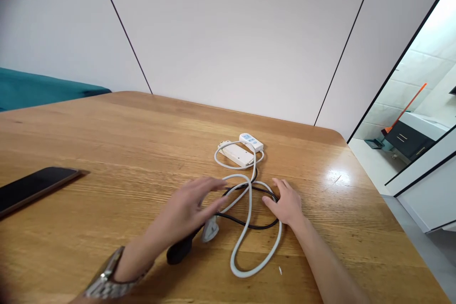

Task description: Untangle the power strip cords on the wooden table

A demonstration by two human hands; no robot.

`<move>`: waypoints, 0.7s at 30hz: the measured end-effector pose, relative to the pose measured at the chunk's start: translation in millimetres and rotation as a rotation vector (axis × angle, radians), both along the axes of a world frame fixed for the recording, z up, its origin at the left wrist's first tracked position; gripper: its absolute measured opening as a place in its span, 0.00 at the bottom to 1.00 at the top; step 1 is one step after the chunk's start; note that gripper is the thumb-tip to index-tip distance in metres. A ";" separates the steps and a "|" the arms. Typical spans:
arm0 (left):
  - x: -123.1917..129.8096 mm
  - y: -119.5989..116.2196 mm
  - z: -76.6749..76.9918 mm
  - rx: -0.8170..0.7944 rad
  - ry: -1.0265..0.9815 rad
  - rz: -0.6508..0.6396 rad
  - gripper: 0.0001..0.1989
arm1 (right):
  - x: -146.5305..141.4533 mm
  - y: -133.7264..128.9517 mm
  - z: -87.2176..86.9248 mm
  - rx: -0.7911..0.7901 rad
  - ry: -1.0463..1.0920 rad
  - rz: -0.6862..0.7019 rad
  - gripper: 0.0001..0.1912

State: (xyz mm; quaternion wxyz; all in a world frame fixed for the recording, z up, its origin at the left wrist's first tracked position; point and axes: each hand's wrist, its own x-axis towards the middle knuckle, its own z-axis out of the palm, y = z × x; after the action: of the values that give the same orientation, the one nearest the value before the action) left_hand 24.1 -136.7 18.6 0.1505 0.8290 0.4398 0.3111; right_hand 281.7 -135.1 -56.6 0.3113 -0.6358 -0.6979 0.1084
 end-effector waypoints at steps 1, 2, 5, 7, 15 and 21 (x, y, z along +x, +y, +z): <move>-9.9 7.8 0.4 -0.012 -0.039 0.066 0.19 | -1.5 -0.7 0.6 -0.008 -0.015 0.022 0.27; -18.4 14.4 0.3 -0.032 -0.066 0.108 0.21 | -2.9 -1.2 1.2 -0.014 -0.020 0.046 0.27; -36.7 25.8 0.0 -0.166 -0.056 0.088 0.24 | -5.8 -2.1 2.5 -0.023 0.009 0.081 0.20; -44.8 27.9 1.1 -0.269 -0.022 0.026 0.23 | -6.3 -2.0 2.7 -0.026 0.048 0.071 0.15; -58.6 23.1 5.9 -0.557 0.098 -0.335 0.20 | -7.9 -7.0 5.7 0.174 0.154 0.004 0.13; -57.0 23.7 -7.3 -0.601 0.080 -0.405 0.24 | -27.2 -23.6 10.2 0.299 -0.155 0.291 0.20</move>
State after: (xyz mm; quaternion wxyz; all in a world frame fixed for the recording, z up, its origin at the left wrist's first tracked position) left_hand -32.8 -113.1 11.3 0.4285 0.8296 0.3440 0.0994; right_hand 254.4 -158.7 -46.4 0.3286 -0.4817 -0.8124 -0.0018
